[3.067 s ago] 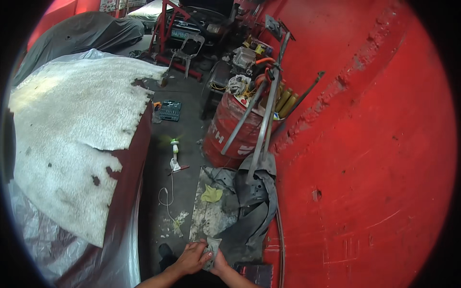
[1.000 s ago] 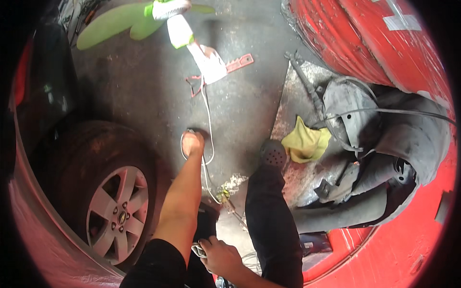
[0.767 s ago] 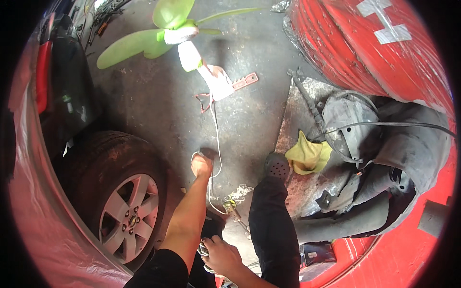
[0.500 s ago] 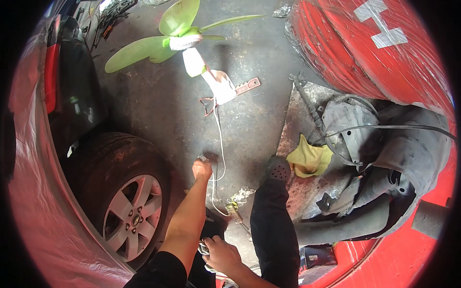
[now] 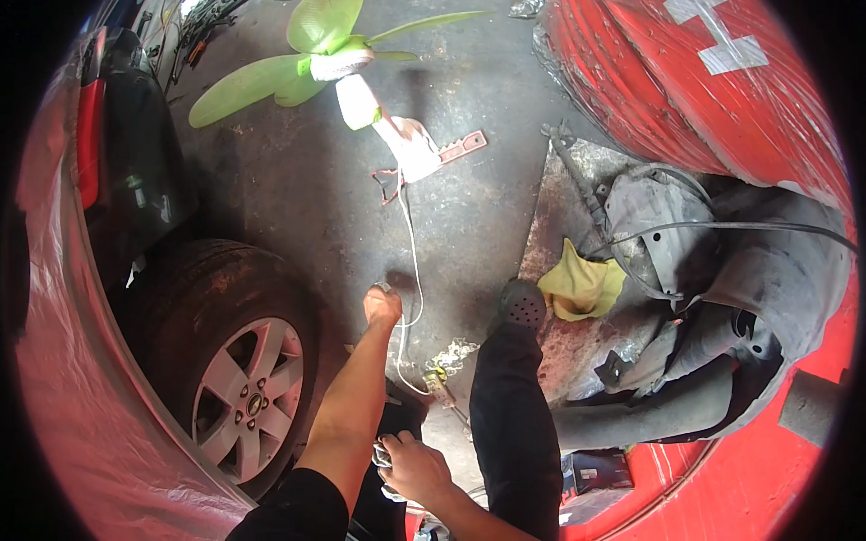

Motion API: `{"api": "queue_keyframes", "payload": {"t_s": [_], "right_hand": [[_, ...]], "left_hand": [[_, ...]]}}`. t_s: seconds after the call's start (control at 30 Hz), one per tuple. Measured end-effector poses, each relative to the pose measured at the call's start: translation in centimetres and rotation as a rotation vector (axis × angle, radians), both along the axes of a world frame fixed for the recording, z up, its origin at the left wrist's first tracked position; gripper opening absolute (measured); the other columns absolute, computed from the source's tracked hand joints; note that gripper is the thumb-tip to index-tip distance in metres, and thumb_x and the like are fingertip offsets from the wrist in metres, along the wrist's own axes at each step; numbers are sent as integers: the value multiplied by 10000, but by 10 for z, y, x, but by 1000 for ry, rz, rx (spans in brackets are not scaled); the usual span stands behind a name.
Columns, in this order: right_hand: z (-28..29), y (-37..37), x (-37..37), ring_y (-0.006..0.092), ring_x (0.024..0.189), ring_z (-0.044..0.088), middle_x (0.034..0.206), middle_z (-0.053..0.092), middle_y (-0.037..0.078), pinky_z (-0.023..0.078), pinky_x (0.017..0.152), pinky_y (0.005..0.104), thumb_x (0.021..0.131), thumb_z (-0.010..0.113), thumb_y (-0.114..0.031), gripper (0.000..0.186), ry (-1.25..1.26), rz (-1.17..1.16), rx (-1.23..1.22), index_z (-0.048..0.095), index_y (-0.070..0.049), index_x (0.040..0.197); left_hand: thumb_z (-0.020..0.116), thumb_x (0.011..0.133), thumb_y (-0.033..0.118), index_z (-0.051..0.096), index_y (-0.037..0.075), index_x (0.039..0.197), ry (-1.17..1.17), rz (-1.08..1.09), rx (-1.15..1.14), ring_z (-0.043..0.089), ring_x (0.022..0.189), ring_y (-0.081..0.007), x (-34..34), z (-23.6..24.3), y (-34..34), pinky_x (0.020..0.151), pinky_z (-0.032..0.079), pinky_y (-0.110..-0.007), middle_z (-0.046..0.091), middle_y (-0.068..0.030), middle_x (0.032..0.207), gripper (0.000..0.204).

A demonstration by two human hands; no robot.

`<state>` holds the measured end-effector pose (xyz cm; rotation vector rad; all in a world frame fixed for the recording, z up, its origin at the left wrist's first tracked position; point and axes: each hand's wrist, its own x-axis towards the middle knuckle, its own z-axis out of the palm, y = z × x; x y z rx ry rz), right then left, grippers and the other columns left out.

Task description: The person cleans a fan by hand with a cloth, plugs a power cord into a wall outlet, and joins two wire ends together using electrical tape.

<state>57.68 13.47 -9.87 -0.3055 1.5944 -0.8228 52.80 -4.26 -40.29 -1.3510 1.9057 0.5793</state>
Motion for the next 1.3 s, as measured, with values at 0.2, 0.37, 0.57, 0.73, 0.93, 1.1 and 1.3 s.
{"api": "queue_keyframes", "payload": {"t_s": [0.2,0.37,0.57,0.73,0.93,1.1,1.3], "right_hand": [[0,-3,5,336,894,658,1015,576,161,536,773,434,792,705,-247,469,9,-4,-12,549,-63,1195],[0,-8,6,342,875,660,1006,577,161,539,762,440,789,709,-244,456,1,-9,-33,552,-65,1178],[-3,0,5,337,857,662,996,578,156,543,751,429,785,714,-239,453,6,-23,-8,555,-67,1173],[-4,0,5,339,854,662,1001,576,154,546,737,435,782,713,-237,467,6,-29,-20,554,-69,1187],[-11,-17,29,334,850,667,1021,571,147,553,691,448,760,704,-209,477,3,-2,-71,559,-74,1194],[-15,-4,25,344,829,662,992,590,161,539,717,452,747,705,-182,410,-69,72,-12,585,-48,1114],[-11,-9,34,336,837,670,977,598,153,541,742,435,743,714,-165,415,-178,187,-28,587,-47,1121]], "left_hand": [[602,850,225,635,-22,1048,32,117,-4,636,1076,-400,15,-14,-13,903,517,-463,653,-278,1109,319],[570,863,215,619,-31,1049,175,163,34,676,974,-382,36,-33,-33,879,521,-452,691,-257,970,312],[533,830,188,636,-40,988,173,243,133,707,833,-359,11,-11,-12,816,540,-435,704,-227,842,296],[543,794,192,651,-63,954,212,130,-37,712,845,-339,18,-28,-13,776,554,-414,702,-234,884,320],[628,797,188,658,29,751,256,-37,-40,670,602,-217,60,-79,-74,603,550,-383,682,-124,695,168],[561,817,122,649,-26,853,207,322,85,681,627,-218,-6,-28,-24,553,573,-322,674,-139,737,176],[569,803,137,661,-45,923,299,353,82,691,650,-235,30,-28,-42,546,547,-351,698,-170,782,236]]}}
